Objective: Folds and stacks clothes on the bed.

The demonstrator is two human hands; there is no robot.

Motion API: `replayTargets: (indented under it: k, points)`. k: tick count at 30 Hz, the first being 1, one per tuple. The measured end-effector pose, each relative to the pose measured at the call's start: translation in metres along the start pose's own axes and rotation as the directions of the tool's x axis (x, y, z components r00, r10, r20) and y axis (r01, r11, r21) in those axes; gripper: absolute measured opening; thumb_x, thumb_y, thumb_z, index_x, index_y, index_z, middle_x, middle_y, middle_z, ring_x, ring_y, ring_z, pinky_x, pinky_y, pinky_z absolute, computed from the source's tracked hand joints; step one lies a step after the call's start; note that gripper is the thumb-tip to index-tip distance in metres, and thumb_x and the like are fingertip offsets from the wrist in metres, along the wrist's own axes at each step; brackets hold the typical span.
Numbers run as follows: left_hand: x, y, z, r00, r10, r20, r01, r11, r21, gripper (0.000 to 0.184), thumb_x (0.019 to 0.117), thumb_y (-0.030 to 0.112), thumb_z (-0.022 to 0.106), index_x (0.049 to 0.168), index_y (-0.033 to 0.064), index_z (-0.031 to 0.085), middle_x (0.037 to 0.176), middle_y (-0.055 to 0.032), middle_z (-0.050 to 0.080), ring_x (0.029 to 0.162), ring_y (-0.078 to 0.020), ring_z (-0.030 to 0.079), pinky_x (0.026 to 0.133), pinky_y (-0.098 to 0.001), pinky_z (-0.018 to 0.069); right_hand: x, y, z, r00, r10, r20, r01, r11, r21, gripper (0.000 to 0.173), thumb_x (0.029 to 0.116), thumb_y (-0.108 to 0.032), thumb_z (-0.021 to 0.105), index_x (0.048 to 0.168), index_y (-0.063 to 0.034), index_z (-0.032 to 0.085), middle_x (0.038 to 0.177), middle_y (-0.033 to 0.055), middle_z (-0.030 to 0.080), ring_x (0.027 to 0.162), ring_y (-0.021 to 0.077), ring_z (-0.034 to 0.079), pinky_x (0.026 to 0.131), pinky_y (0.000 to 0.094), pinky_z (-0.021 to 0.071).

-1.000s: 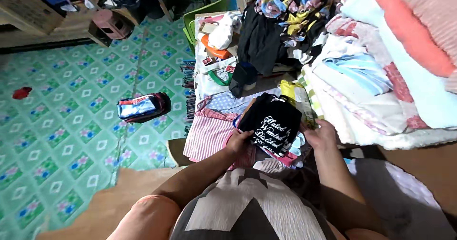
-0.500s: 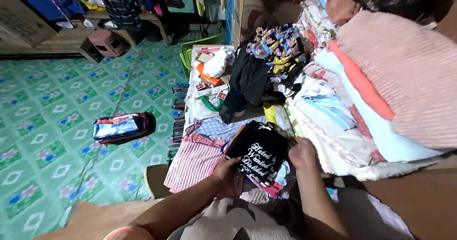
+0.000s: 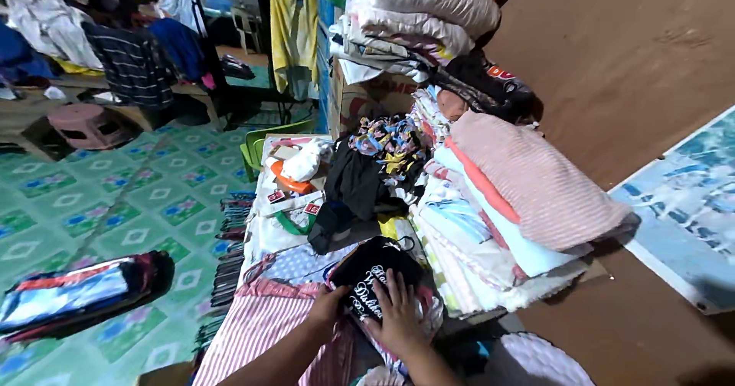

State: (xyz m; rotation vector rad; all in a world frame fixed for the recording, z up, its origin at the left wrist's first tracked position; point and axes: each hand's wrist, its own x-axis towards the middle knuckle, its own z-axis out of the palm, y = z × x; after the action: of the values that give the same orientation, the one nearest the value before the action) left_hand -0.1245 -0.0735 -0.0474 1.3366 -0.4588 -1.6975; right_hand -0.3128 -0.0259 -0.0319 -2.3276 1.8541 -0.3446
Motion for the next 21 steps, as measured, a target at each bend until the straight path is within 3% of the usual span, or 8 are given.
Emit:
replayTargets:
  k: [2, 5, 7, 10, 12, 14, 16, 21]
  points:
    - [-0.008, 0.005, -0.002, 0.999, 0.044, 0.011, -0.045, 0.998, 0.054, 0.061, 0.0964, 0.013, 0.069, 0.146, 0.0033, 0.035, 0.115, -0.0217, 0.066, 0.096, -0.0311, 0.07, 0.079, -0.0484, 0.0596, -0.002, 0.002, 0.002, 1.0, -0.009, -0.028, 0.009, 1.0, 0.008, 0.08, 0.0881, -0.061, 0.066, 0.157, -0.0285, 0.044, 0.169, 0.0165, 0.023, 0.154, 0.0457, 0.022, 0.117, 0.0722, 0.024]
    - [-0.033, 0.013, -0.013, 0.982, 0.183, 0.049, -0.189, 0.952, 0.239, 0.097, 0.0886, 0.015, 0.079, 0.161, 0.0056, 0.014, 0.149, -0.025, 0.045, 0.128, -0.0337, 0.056, 0.102, -0.0488, 0.0524, -0.004, 0.007, 0.003, 0.997, -0.036, -0.073, 0.037, 0.999, 0.01, 0.082, 0.0851, -0.056, 0.072, 0.156, -0.0224, 0.047, 0.167, 0.0216, 0.026, 0.152, 0.0487, 0.026, 0.116, 0.072, 0.027]
    - [-0.05, 0.016, -0.029, 0.941, 0.313, 0.129, -0.339, 0.849, 0.405, 0.102, 0.0857, 0.021, 0.08, 0.162, 0.0067, 0.013, 0.162, -0.0236, 0.03, 0.14, -0.0333, 0.047, 0.108, -0.0482, 0.0485, -0.003, 0.005, 0.004, 0.999, -0.023, -0.048, 0.022, 1.0, -0.015, 0.085, 0.0819, -0.051, 0.076, 0.157, -0.0238, 0.045, 0.168, 0.0198, 0.023, 0.153, 0.0475, 0.025, 0.117, 0.0713, 0.0257]
    - [-0.067, 0.017, -0.065, 0.777, 0.511, 0.368, -0.6, 0.421, 0.681, 0.068, 0.0948, 0.033, 0.069, 0.152, 0.0036, 0.046, 0.158, -0.0192, 0.042, 0.145, -0.0294, 0.044, 0.117, -0.0463, 0.0404, -0.004, 0.001, 0.01, 0.997, -0.031, -0.07, 0.026, 0.997, -0.068, 0.087, 0.0789, -0.048, 0.078, 0.156, -0.0249, 0.046, 0.168, 0.0195, 0.025, 0.152, 0.0475, 0.026, 0.116, 0.072, 0.0263]
    - [-0.068, 0.012, -0.088, 0.644, 0.535, 0.547, -0.674, 0.059, 0.736, 0.044, 0.0976, 0.036, 0.064, 0.136, 0.014, 0.067, 0.147, -0.0093, 0.058, 0.144, -0.0302, 0.046, 0.119, -0.0551, 0.0354, -0.005, 0.002, 0.013, 0.993, -0.053, -0.109, 0.043, 0.995, -0.093, 0.081, 0.0857, -0.058, 0.069, 0.156, -0.0232, 0.047, 0.166, 0.0211, 0.028, 0.151, 0.0478, 0.028, 0.115, 0.0716, 0.0278]
    - [-0.072, 0.01, -0.106, 0.703, 0.324, 0.633, -0.624, -0.145, 0.768, 0.047, 0.0985, 0.051, 0.059, 0.138, 0.0255, 0.066, 0.155, 0.0006, 0.052, 0.152, -0.0327, 0.033, 0.12, -0.0699, 0.0184, -0.007, 0.002, 0.013, 0.991, -0.062, -0.121, 0.052, 0.995, -0.087, 0.08, 0.0897, -0.064, 0.061, 0.155, -0.0204, 0.047, 0.166, 0.0227, 0.029, 0.151, 0.0488, 0.029, 0.115, 0.0721, 0.0271]
    - [-0.067, 0.0, -0.119, 0.805, 0.099, 0.585, -0.556, -0.217, 0.802, 0.066, 0.0945, 0.067, 0.055, 0.149, 0.0302, 0.055, 0.166, 0.0022, 0.035, 0.157, -0.0379, 0.015, 0.116, -0.0782, 0.0037, -0.007, 0.002, 0.013, 0.987, -0.077, -0.144, 0.065, 0.994, -0.088, 0.082, 0.0899, -0.066, 0.059, 0.155, -0.0184, 0.047, 0.165, 0.023, 0.029, 0.15, 0.0495, 0.03, 0.115, 0.0721, 0.0278]
    - [-0.051, -0.047, -0.15, 0.748, 0.228, 0.623, -0.541, -0.333, 0.772, 0.077, 0.0907, 0.081, 0.04, 0.154, 0.0383, 0.044, 0.166, 0.0012, 0.034, 0.154, -0.0421, 0.022, 0.114, -0.08, 0.012, -0.009, 0.002, 0.019, 0.984, -0.096, -0.15, 0.083, 0.992, -0.094, 0.085, 0.0899, -0.066, 0.059, 0.156, -0.0146, 0.045, 0.165, 0.0247, 0.028, 0.15, 0.0499, 0.029, 0.115, 0.072, 0.0282]
